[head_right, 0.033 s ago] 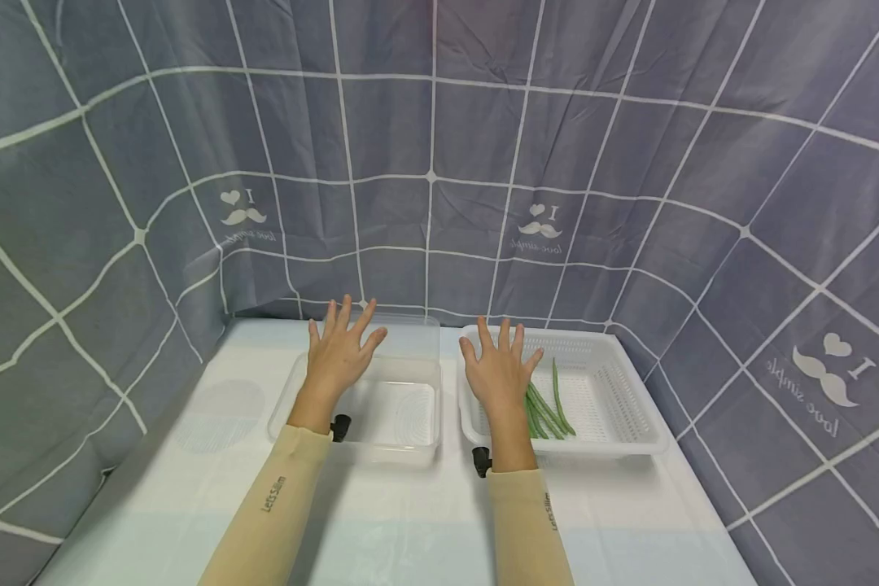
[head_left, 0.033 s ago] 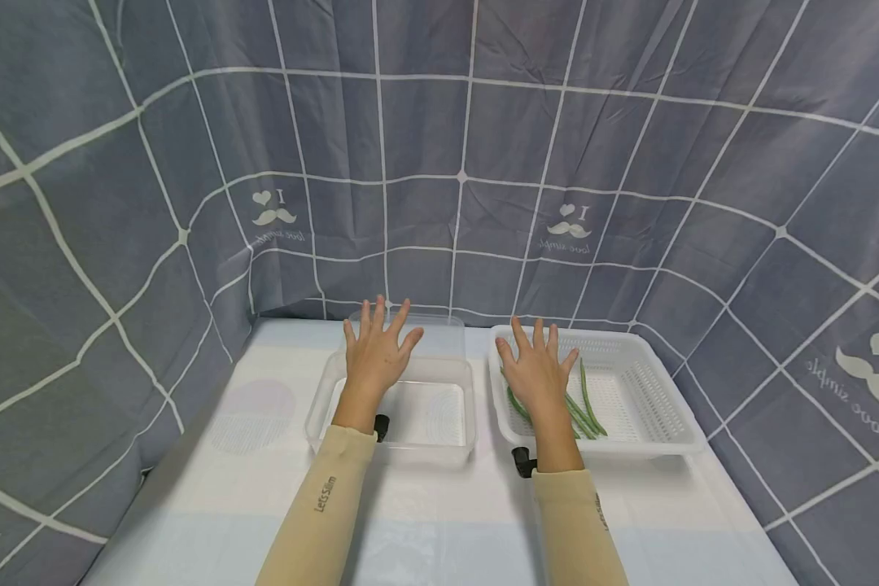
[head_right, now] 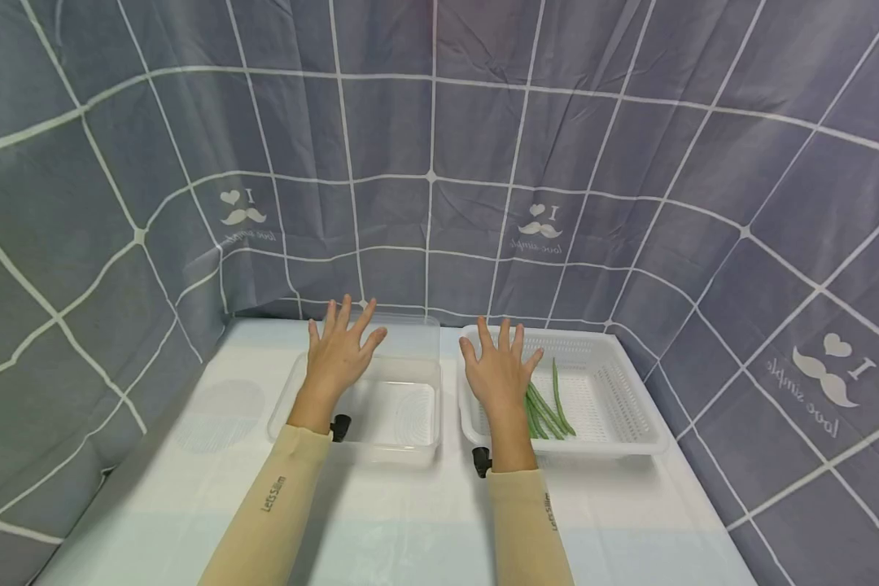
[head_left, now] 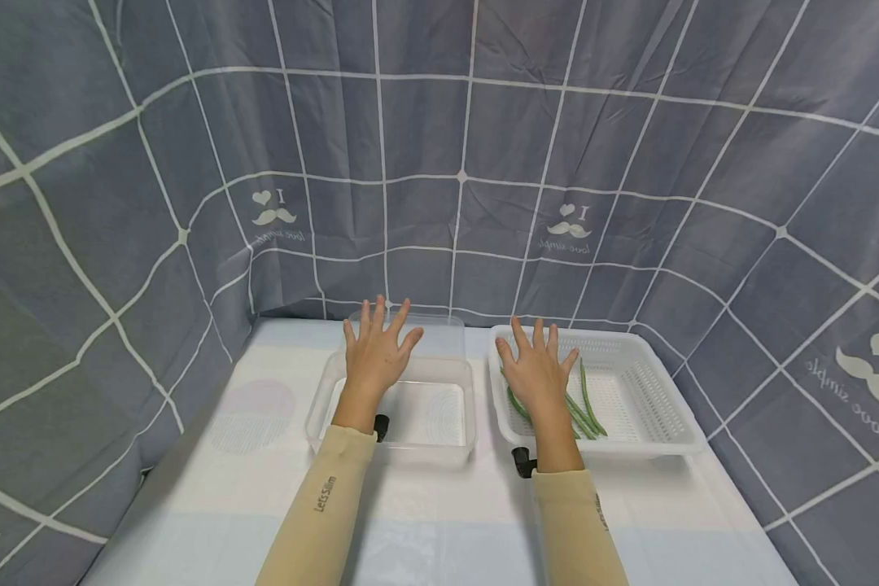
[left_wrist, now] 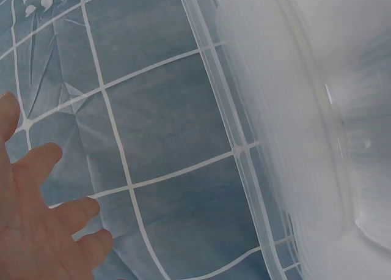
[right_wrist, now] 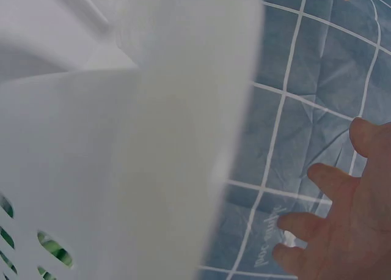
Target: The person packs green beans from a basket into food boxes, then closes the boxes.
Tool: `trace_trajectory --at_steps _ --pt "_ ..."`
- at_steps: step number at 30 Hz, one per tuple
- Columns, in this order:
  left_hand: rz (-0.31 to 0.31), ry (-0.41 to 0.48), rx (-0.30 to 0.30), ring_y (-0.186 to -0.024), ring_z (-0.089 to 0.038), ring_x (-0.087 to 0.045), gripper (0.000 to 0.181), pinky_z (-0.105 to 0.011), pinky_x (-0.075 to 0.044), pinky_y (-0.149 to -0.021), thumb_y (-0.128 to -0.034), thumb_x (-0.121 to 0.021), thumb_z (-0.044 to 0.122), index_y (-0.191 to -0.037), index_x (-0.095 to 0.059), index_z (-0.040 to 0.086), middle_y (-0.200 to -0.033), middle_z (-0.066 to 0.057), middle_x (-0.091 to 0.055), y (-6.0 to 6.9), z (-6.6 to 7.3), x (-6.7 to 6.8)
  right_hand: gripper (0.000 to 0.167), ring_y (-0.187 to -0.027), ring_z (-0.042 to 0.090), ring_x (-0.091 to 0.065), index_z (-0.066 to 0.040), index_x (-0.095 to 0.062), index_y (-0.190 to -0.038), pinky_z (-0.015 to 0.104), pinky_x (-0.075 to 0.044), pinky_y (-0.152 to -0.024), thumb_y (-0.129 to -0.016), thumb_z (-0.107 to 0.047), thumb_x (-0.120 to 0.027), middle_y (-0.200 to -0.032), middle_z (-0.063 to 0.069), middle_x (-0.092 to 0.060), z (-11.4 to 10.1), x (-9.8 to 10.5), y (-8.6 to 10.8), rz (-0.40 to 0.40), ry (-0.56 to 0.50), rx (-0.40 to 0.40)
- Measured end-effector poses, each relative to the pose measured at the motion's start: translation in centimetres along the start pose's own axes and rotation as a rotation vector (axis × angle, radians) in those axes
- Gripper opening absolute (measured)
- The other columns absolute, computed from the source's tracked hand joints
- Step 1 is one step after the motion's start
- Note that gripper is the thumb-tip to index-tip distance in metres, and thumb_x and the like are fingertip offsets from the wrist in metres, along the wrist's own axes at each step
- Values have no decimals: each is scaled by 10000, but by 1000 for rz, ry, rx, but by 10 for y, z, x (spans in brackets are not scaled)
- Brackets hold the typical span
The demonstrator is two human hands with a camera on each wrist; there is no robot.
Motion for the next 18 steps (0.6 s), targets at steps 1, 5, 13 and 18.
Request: trace_trajectory --at_steps 1,5,13,18 --pt "-3 3 1 -1680 -385 52 691 -708 69 -1298 -1104 -335 642 -1707 -234 320 -1804 -152 -66 0 0 0 696 -1672 417 83 -307 -225 -1711 804 125 -1220 -1106 -645 -297 -1797 178 -46 0 0 0 -1 1 -1" --pt "-8 19 3 -1681 -377 58 684 -706 83 -1297 -1106 -348 630 -1706 -238 320 -1805 -139 -41 2 0 -1 702 -1672 413 89 -316 -214 -1712 804 123 -1221 -1102 -654 -290 -1798 178 -48 0 0 2 -7 7 -3" --pt "-12 9 7 -1683 -384 42 693 -720 59 -1295 -1098 -344 649 -1706 -229 335 -1807 -135 -50 6 0 0 700 -1668 423 97 -306 -217 -1713 805 140 -1214 -1106 -649 -285 -1795 183 -40 -2 5 5 -17 3 1" --pt "-11 11 3 -1683 -371 53 687 -719 60 -1295 -1101 -323 653 -1705 -230 339 -1808 -129 -44 7 0 1 697 -1669 422 91 -301 -222 -1712 809 127 -1215 -1109 -644 -287 -1797 175 -39 -2 6 6 -24 9 2"
Point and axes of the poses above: each hand's wrist, its own y-axis away from the middle knuckle, its own x-axis out of the back of the hand, z = x × y, the point moved 9 cm from there along -y, towards the middle knuckle
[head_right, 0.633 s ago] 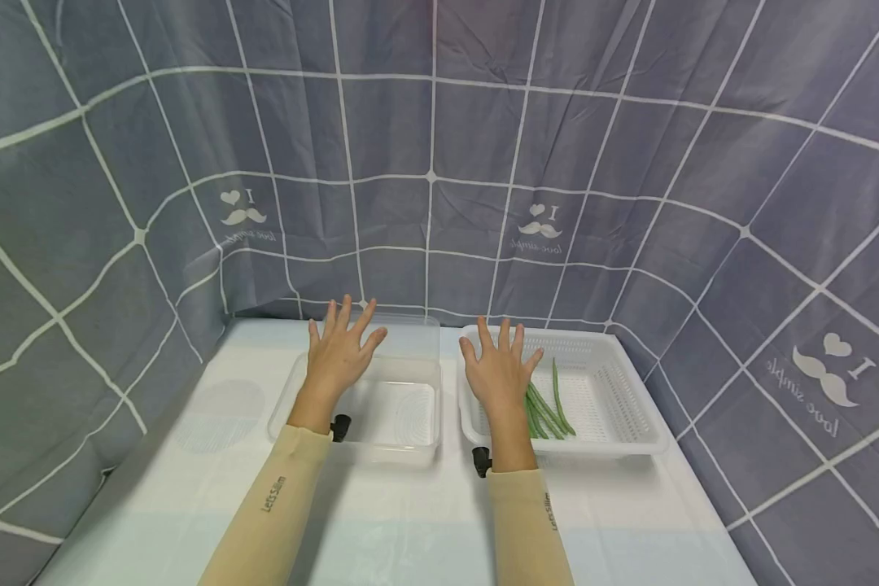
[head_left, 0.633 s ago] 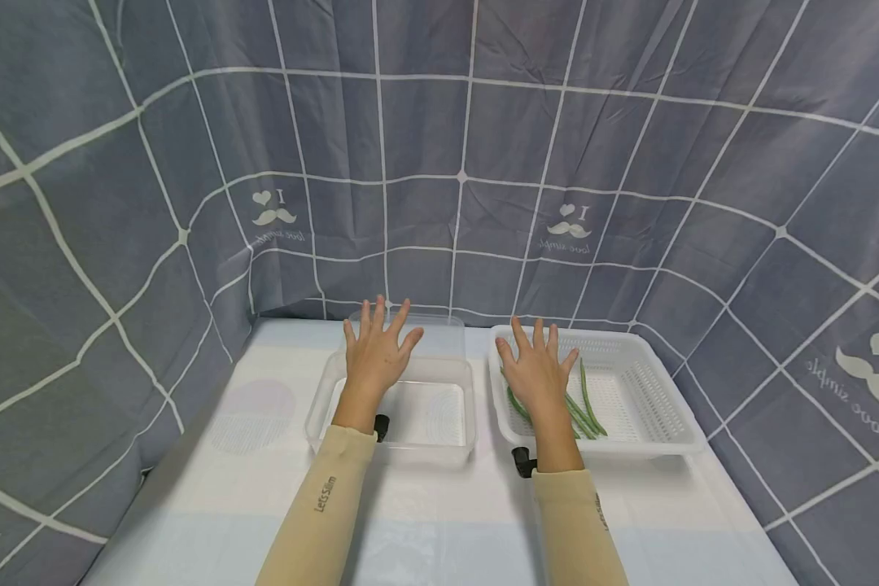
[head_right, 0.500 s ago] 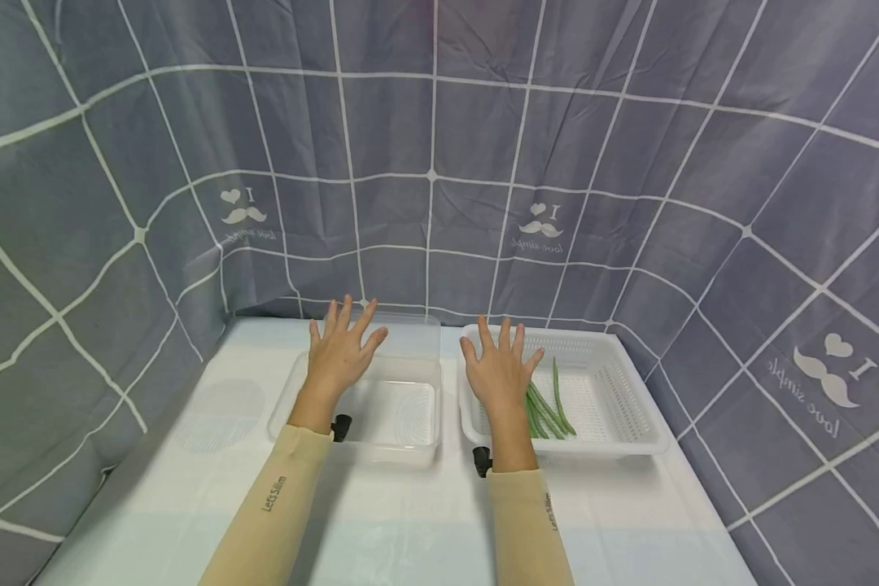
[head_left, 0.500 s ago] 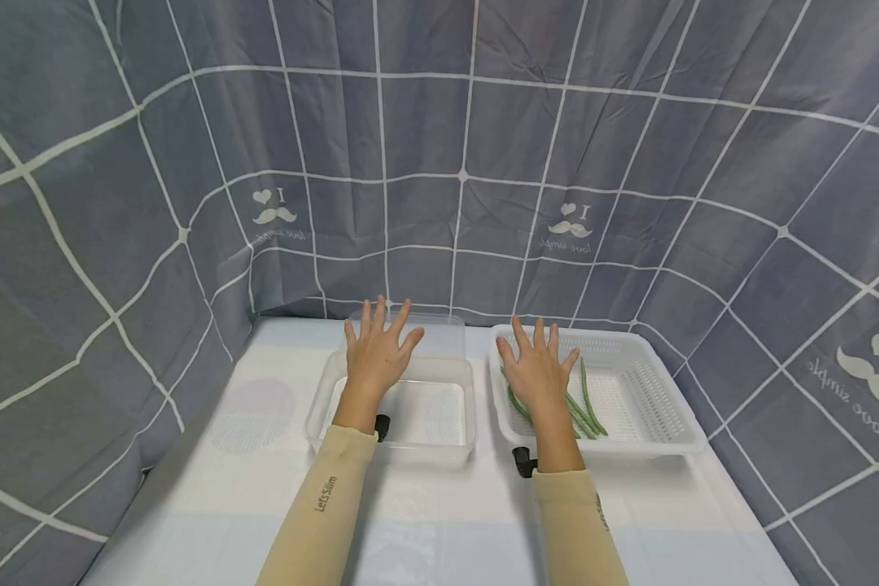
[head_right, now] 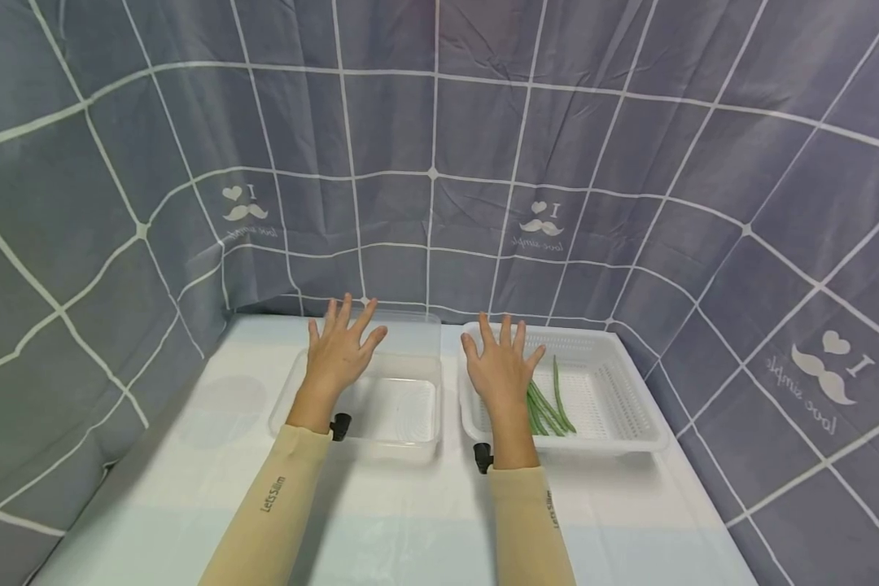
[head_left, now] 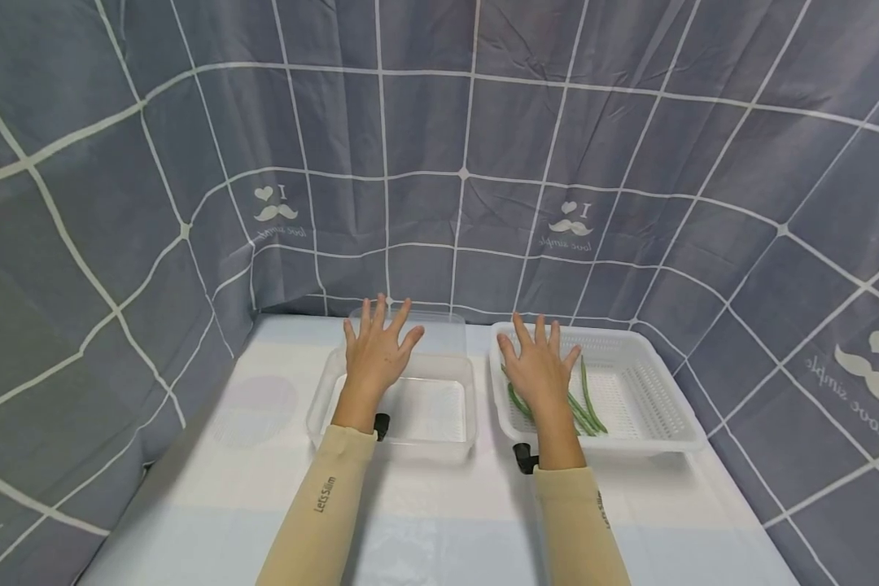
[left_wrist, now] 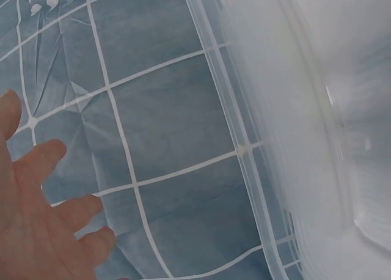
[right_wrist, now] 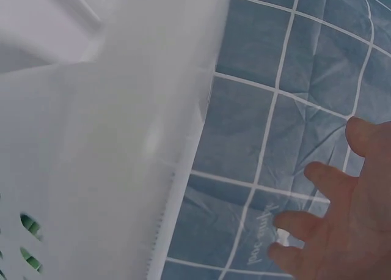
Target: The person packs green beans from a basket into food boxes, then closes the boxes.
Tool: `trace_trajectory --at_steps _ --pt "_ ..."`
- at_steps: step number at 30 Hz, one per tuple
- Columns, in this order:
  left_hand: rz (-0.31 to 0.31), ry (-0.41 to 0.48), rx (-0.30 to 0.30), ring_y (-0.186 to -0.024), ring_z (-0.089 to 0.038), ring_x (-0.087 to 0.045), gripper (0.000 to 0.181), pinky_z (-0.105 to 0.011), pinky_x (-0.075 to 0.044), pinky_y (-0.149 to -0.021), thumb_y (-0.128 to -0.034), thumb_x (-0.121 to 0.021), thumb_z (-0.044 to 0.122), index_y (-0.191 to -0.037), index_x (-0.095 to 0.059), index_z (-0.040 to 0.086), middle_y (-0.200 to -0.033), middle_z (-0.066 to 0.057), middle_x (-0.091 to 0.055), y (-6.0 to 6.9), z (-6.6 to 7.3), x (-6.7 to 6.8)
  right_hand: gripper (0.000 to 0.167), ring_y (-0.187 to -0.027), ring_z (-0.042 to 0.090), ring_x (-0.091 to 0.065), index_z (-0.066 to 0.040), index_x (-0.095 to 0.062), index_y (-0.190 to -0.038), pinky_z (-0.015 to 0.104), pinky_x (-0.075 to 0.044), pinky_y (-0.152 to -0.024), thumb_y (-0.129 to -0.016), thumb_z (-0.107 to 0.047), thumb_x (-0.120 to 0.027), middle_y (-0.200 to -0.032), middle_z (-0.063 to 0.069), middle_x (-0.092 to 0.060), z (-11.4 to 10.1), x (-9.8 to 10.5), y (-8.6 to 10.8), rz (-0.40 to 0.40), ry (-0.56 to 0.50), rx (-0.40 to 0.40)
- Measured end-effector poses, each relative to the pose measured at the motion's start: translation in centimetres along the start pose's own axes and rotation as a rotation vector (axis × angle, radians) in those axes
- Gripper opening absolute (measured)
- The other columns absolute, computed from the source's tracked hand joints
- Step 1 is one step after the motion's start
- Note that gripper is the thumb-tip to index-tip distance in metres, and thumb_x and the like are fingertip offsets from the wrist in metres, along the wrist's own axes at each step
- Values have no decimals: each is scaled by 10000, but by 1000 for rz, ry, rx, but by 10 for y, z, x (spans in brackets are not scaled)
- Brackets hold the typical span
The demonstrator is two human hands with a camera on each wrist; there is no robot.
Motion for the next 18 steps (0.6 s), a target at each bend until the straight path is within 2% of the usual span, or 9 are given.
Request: trace_trajectory --at_steps 4,9,18 --pt "0 14 -2 -1683 -366 66 683 -718 68 -1294 -1103 -327 648 -1704 -230 340 -1807 -123 -32 2 -1 1 692 -1667 449 32 -292 -236 -1710 823 90 -1216 -1110 -628 -319 -1792 193 -95 1 3 -3 14 2 1" --pt "9 28 3 -1681 -377 56 681 -730 52 -1290 -1101 -377 627 -1701 -250 331 -1804 -130 -57 6 -6 6 690 -1639 498 -144 -262 -255 -1706 846 -47 -1214 -1108 -568 -413 -1759 229 -223 1 12 -5 57 0 -1" --pt "18 -1 42 -1676 -416 14 702 -767 19 -1272 -1088 -430 630 -1699 -260 329 -1802 -153 -84 18 -28 22 682 -1595 492 -281 -262 -221 -1714 825 -150 -1219 -1120 -534 -415 -1740 241 -268 5 26 -4 43 5 4"
Point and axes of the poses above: each hand's wrist, its own y-axis away from the middle knuckle, its own x-axis out of the back of the hand, z = x × y, the point moved 9 cm from there along -y, towards the middle knuckle
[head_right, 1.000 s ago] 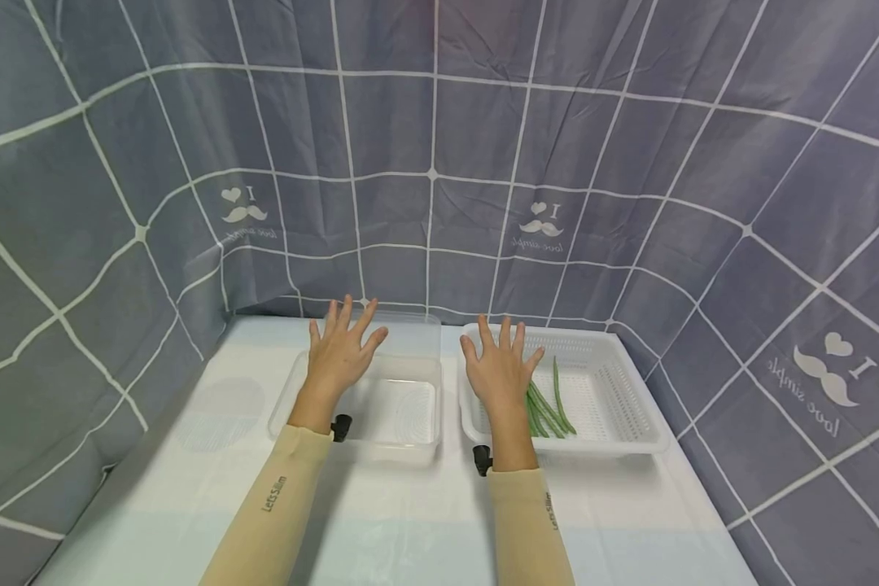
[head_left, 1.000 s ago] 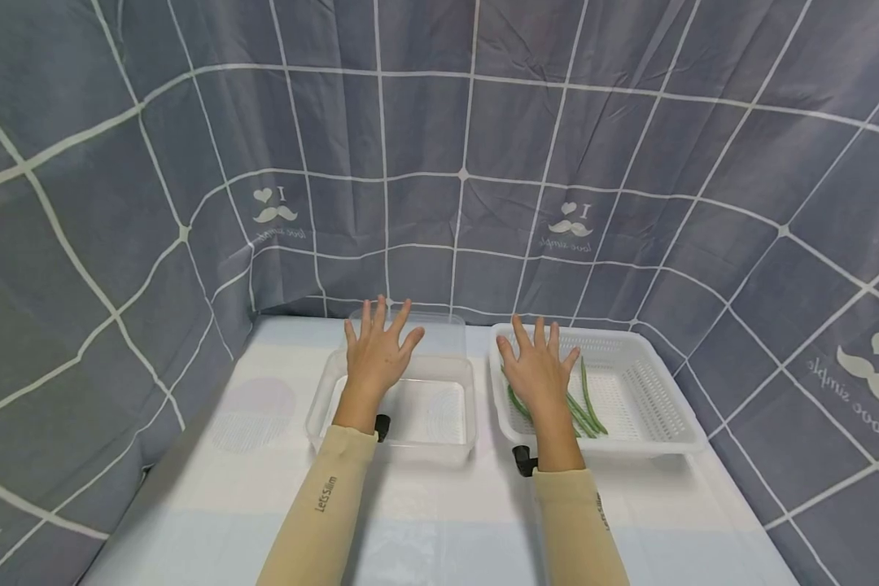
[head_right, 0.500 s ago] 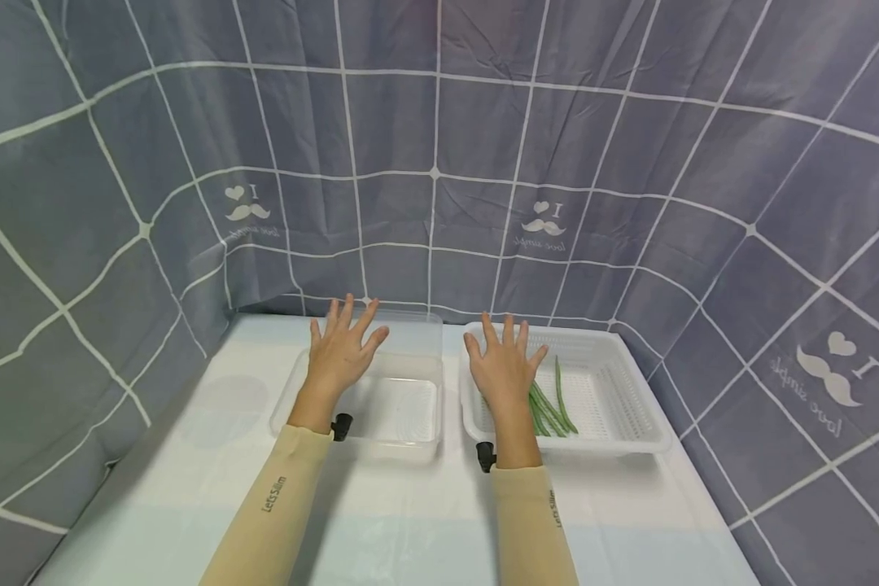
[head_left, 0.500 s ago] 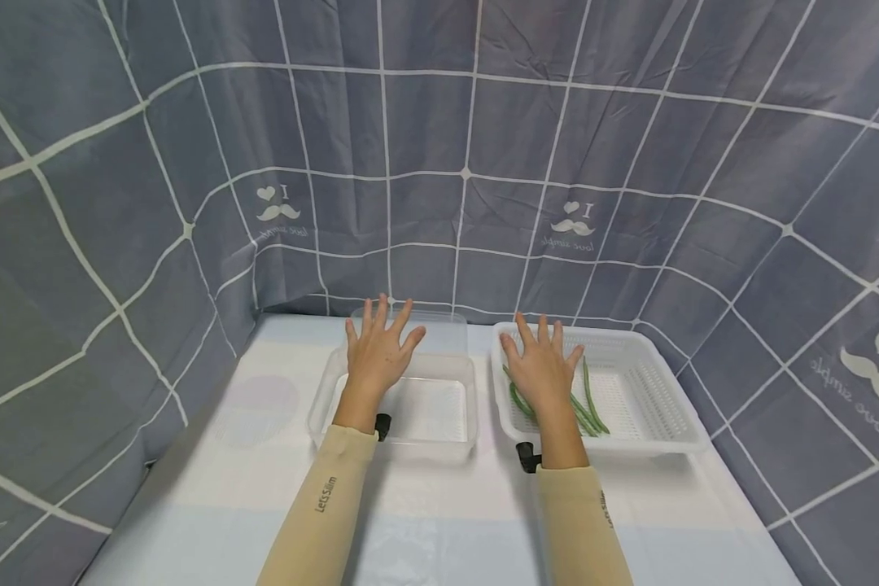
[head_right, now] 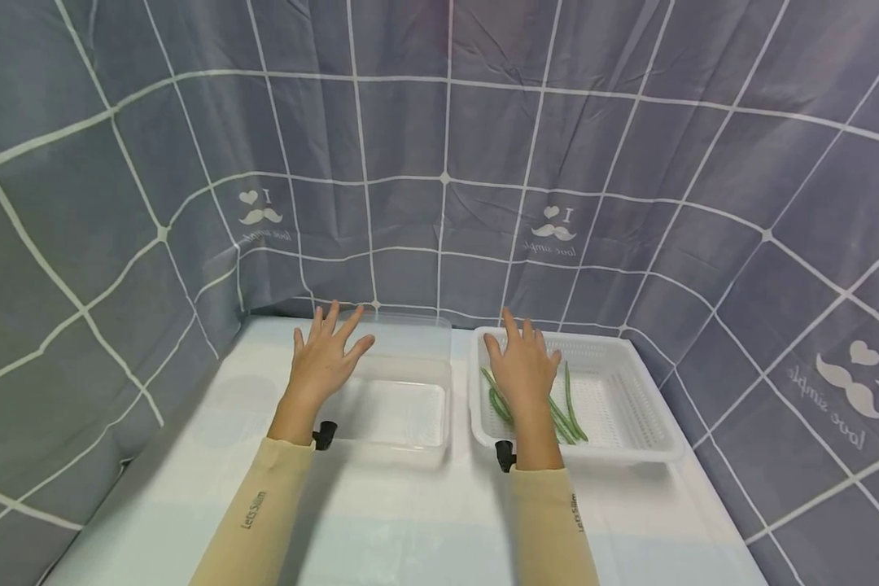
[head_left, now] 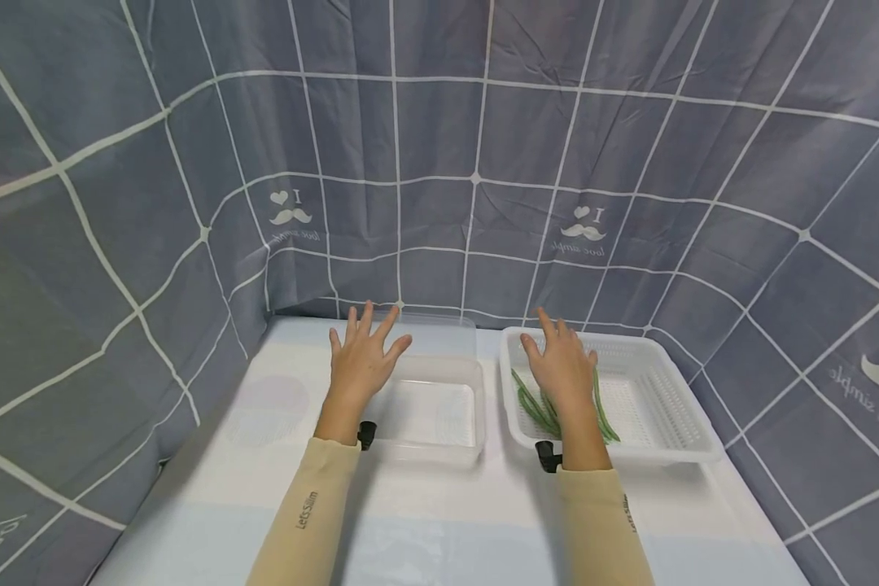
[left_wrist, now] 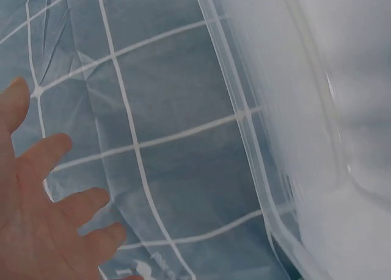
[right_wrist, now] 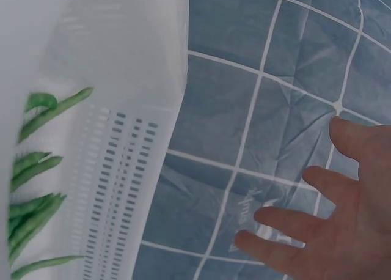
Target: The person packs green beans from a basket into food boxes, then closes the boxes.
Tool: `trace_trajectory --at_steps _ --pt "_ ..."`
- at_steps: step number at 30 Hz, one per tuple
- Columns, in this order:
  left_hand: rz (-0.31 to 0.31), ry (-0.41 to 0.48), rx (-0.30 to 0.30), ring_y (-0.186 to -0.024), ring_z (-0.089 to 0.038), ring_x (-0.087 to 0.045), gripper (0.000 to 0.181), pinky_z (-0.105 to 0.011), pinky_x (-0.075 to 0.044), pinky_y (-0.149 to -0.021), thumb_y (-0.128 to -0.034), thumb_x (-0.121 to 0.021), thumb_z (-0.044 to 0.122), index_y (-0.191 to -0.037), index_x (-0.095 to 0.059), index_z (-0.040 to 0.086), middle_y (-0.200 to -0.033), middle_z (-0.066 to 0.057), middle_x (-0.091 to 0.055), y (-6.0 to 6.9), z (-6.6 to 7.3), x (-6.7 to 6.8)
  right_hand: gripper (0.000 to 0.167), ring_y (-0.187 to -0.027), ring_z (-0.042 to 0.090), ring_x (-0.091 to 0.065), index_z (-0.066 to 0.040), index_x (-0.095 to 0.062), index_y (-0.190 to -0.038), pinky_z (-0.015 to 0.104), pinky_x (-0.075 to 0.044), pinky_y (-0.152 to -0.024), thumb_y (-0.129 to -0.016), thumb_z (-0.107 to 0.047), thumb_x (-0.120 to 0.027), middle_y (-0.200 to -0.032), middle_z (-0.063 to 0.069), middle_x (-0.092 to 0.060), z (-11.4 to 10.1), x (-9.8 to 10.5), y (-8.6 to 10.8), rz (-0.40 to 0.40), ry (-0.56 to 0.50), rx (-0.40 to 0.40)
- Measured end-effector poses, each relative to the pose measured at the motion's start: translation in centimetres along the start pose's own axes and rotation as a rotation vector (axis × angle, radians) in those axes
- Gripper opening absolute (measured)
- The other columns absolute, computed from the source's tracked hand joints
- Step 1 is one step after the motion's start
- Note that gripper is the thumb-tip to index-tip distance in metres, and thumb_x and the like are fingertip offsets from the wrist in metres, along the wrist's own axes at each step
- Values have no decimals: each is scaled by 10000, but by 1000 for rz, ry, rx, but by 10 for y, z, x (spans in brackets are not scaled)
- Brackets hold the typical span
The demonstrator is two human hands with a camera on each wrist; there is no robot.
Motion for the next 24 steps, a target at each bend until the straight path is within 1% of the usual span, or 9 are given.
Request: trace_trajectory --at_steps 2,4,6,9,13,17,20,22,24 --pt "-9 -2 15 -1672 -432 0 714 -782 -14 -1265 -1081 -452 630 -1699 -263 327 -1801 -155 -92 3 -7 3 680 -1581 501 -303 -259 -216 -1715 825 -163 -1215 -1122 -529 -411 -1738 246 -269 4 2 0 -5 3 -1" --pt "-20 -13 31 -1666 -455 -35 730 -797 -77 -1254 -1072 -468 638 -1700 -261 329 -1800 -156 -107 6 -13 5 678 -1571 508 -319 -256 -210 -1716 823 -173 -1213 -1124 -524 -405 -1737 249 -269 8 3 -1 -9 12 -1" --pt "-27 -24 43 -1653 -484 -98 745 -808 -163 -1232 -1062 -493 640 -1699 -263 331 -1794 -164 -139 8 -19 8 676 -1560 516 -335 -251 -213 -1716 823 -180 -1211 -1125 -521 -401 -1733 251 -279 10 5 -1 -9 17 3" --pt "-35 -27 56 -1621 -520 -197 764 -800 -301 -1176 -1047 -535 634 -1698 -267 336 -1781 -176 -194 11 -28 11 670 -1541 530 -359 -246 -209 -1715 831 -197 -1197 -1128 -510 -392 -1724 260 -291 12 6 0 -9 35 12" --pt "-60 -2 78 -1586 -537 -279 790 -796 -404 -1091 -1038 -561 631 -1702 -244 344 -1773 -195 -208 15 -39 12 662 -1534 530 -372 -234 -222 -1713 834 -214 -1189 -1131 -498 -396 -1712 273 -306 16 10 2 -2 51 9" --pt "-95 10 105 -1492 -583 -413 810 -795 -447 -1035 -1037 -563 632 -1708 -216 340 -1762 -232 -204 19 -51 11 656 -1528 528 -381 -222 -242 -1708 823 -243 -1186 -1131 -491 -397 -1701 288 -315 20 13 2 7 64 -1" --pt "-110 9 115 -1405 -618 -492 816 -788 -458 -1021 -1036 -569 628 -1709 -221 325 -1743 -266 -223 22 -60 9 654 -1525 533 -382 -227 -233 -1710 819 -259 -1180 -1132 -492 -389 -1704 287 -308 25 13 2 0 77 -7" --pt "-118 11 119 -1396 -623 -499 820 -785 -454 -1031 -1035 -570 628 -1709 -223 317 -1733 -279 -236 23 -65 7 655 -1524 536 -380 -231 -224 -1712 819 -263 -1178 -1133 -495 -381 -1709 281 -298 29 13 2 -7 82 -11" --pt "-126 13 124 -1416 -621 -479 827 -784 -444 -1047 -1035 -570 629 -1711 -217 310 -1728 -286 -243 25 -70 6 654 -1502 540 -413 -225 -228 -1711 814 -286 -1166 -1134 -492 -381 -1704 268 -322 32 13 2 -7 85 -12"
Point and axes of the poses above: each hand's wrist, its own y-axis away from the middle knuckle, its own x-axis out of the back of the hand, z = x × y, the point moved 9 cm from there along -y, towards the middle knuckle
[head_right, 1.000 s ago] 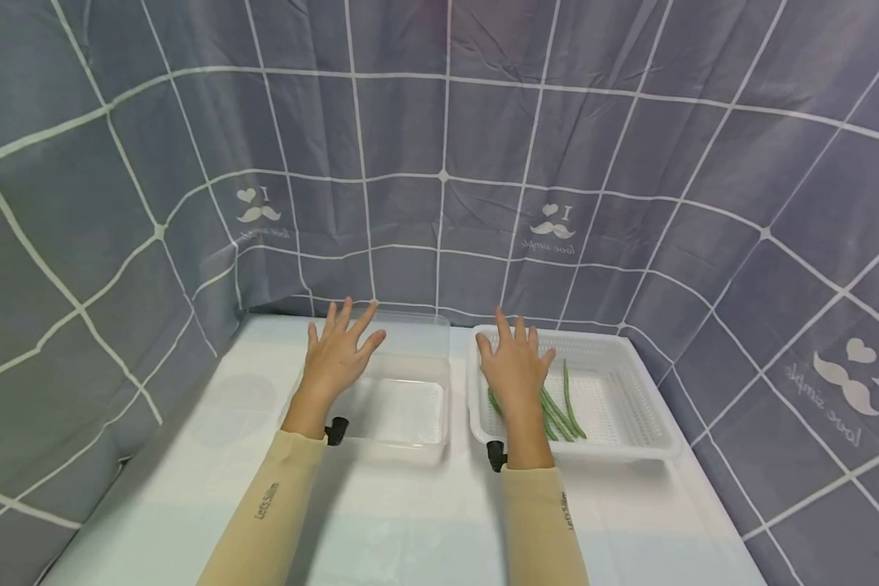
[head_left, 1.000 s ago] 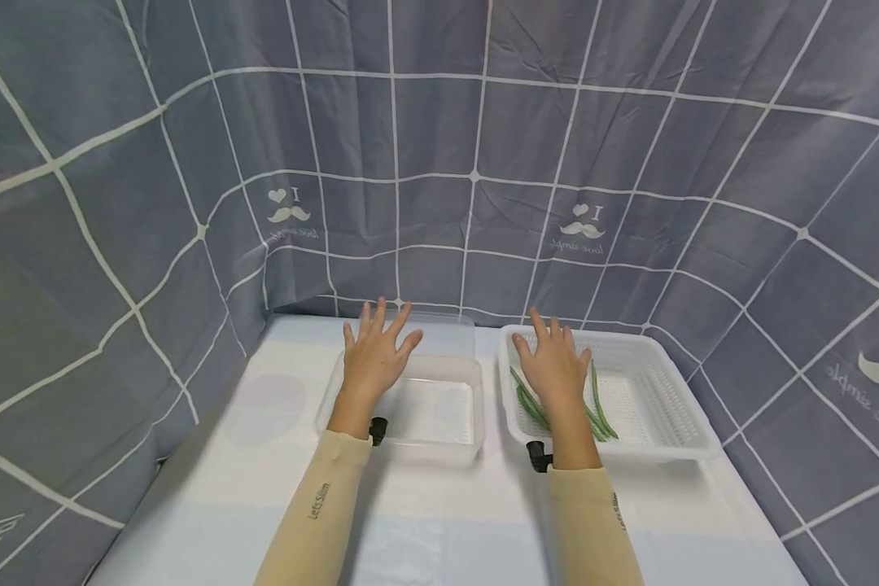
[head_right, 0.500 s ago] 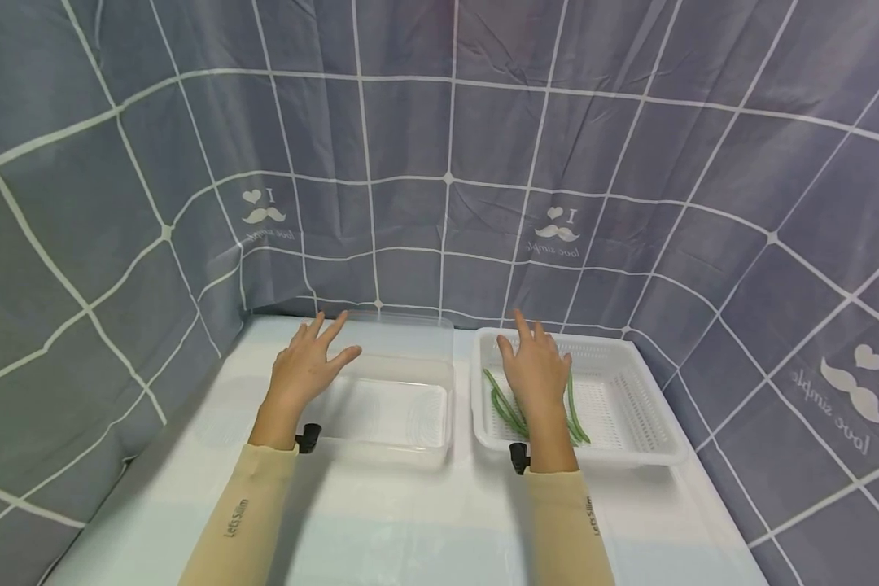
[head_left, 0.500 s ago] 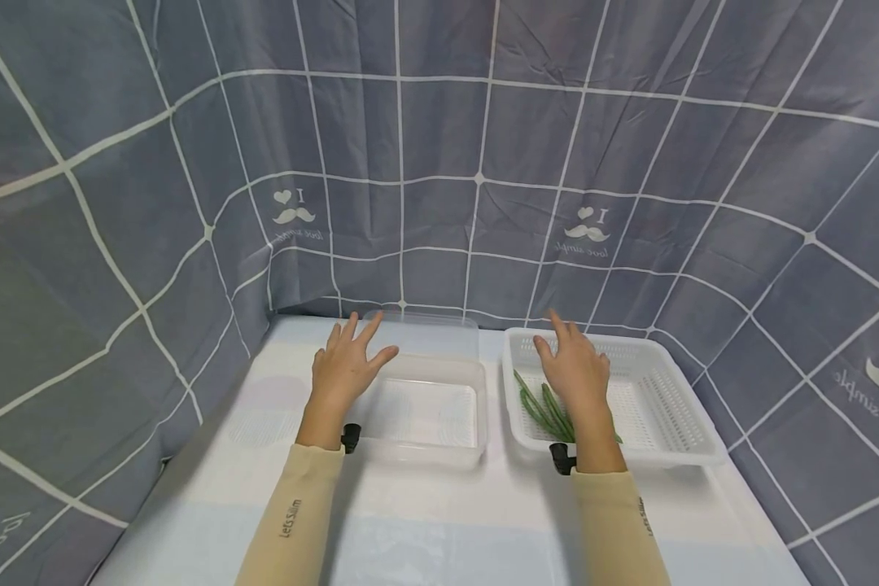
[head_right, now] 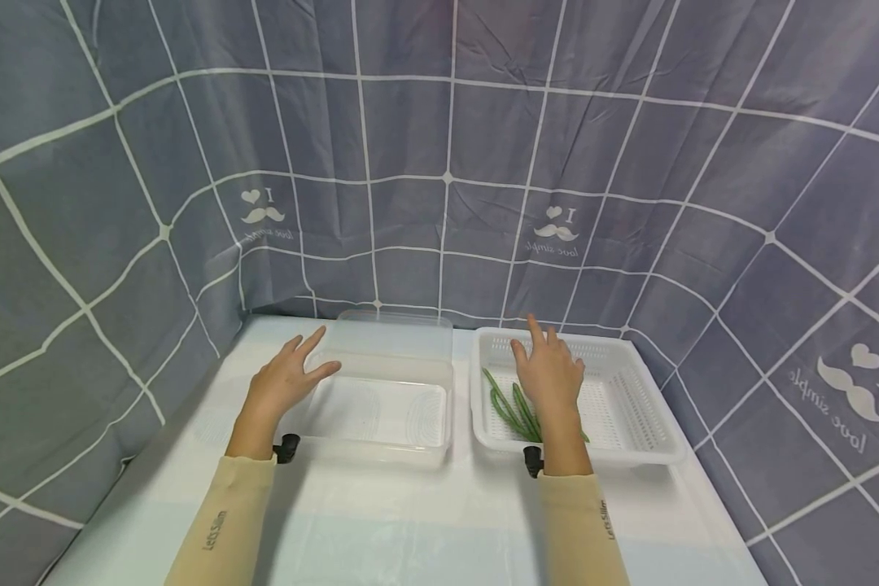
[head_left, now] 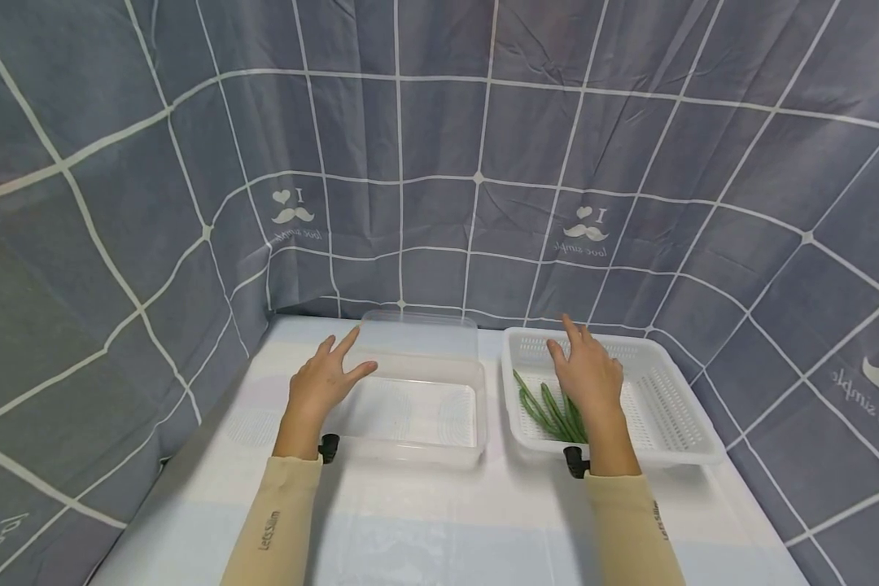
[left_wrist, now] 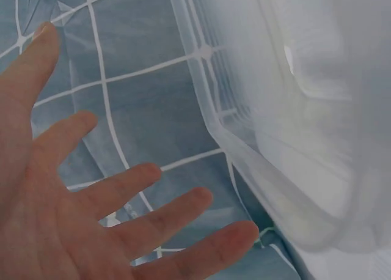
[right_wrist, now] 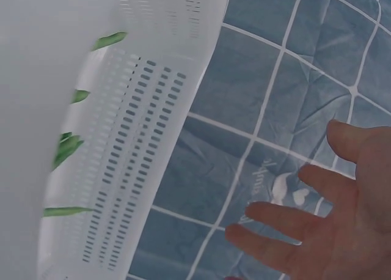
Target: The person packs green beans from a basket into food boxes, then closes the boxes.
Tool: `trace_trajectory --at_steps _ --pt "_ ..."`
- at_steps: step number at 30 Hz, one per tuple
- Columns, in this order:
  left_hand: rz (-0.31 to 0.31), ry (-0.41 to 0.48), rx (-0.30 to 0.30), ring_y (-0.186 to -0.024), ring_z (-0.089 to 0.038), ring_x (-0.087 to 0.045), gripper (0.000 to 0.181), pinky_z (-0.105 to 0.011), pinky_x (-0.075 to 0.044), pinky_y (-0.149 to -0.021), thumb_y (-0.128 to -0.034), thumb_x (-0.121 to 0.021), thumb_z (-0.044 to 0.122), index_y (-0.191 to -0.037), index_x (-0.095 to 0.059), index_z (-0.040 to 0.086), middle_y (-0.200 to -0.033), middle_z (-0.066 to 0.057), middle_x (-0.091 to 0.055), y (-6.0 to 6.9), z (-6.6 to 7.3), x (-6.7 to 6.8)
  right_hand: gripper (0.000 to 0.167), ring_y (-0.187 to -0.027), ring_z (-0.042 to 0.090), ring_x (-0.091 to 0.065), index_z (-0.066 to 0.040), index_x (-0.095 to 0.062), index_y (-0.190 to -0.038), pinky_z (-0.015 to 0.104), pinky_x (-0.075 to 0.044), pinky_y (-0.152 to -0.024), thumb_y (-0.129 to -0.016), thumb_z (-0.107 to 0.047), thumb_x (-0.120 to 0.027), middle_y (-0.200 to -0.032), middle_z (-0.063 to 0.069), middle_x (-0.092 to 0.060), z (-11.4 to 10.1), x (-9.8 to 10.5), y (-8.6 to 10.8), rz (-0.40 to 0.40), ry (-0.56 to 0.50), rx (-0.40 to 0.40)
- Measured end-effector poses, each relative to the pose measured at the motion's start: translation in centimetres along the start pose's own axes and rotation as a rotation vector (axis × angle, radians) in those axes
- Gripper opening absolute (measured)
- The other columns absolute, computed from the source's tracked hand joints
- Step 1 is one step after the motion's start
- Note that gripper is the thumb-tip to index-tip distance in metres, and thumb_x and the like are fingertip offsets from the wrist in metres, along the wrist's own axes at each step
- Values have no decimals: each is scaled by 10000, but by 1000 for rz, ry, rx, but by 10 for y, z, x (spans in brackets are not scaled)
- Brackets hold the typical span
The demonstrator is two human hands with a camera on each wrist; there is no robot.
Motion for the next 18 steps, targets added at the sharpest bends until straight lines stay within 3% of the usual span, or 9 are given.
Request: trace_trajectory --at_steps 3,7,13,18 --pt "-9 6 5 -1449 -608 -451 829 -781 -430 -1069 -1037 -566 628 -1712 -216 297 -1720 -291 -261 1 -7 -2 654 -1376 543 -550 -209 -257 -1703 762 -431 -1067 -1131 -495 -393 -1661 252 -416 5 0 0 6 -1 1" --pt "-8 12 9 -1437 -609 -465 820 -775 -440 -1060 -1040 -576 609 -1708 -240 272 -1698 -303 -303 4 -13 -1 658 -1155 528 -681 -175 -294 -1688 634 -563 -811 -1126 -501 -397 -1545 268 -558 12 -1 -2 -10 2 -9" --pt "-2 0 10 -1403 -599 -505 830 -749 -482 -1020 -1029 -583 629 -1700 -271 254 -1656 -319 -369 6 -20 0 640 -1011 518 -710 -117 -344 -1656 552 -562 -666 -1125 -469 -412 -1390 322 -650 22 1 -3 -27 9 -19" --pt "-2 -2 1 -1395 -586 -517 791 -744 -500 -994 -1037 -582 611 -1684 -322 237 -1619 -326 -422 8 -27 -2 649 -996 547 -700 -78 -352 -1643 566 -560 -674 -1124 -462 -419 -1339 364 -655 30 3 -3 -38 8 -29"
Point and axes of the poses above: each hand's wrist, its own y-axis away from the middle knuckle, its own x-axis out of the back of the hand, z = x × y, the point moved 9 cm from there along -y, towards the middle knuckle
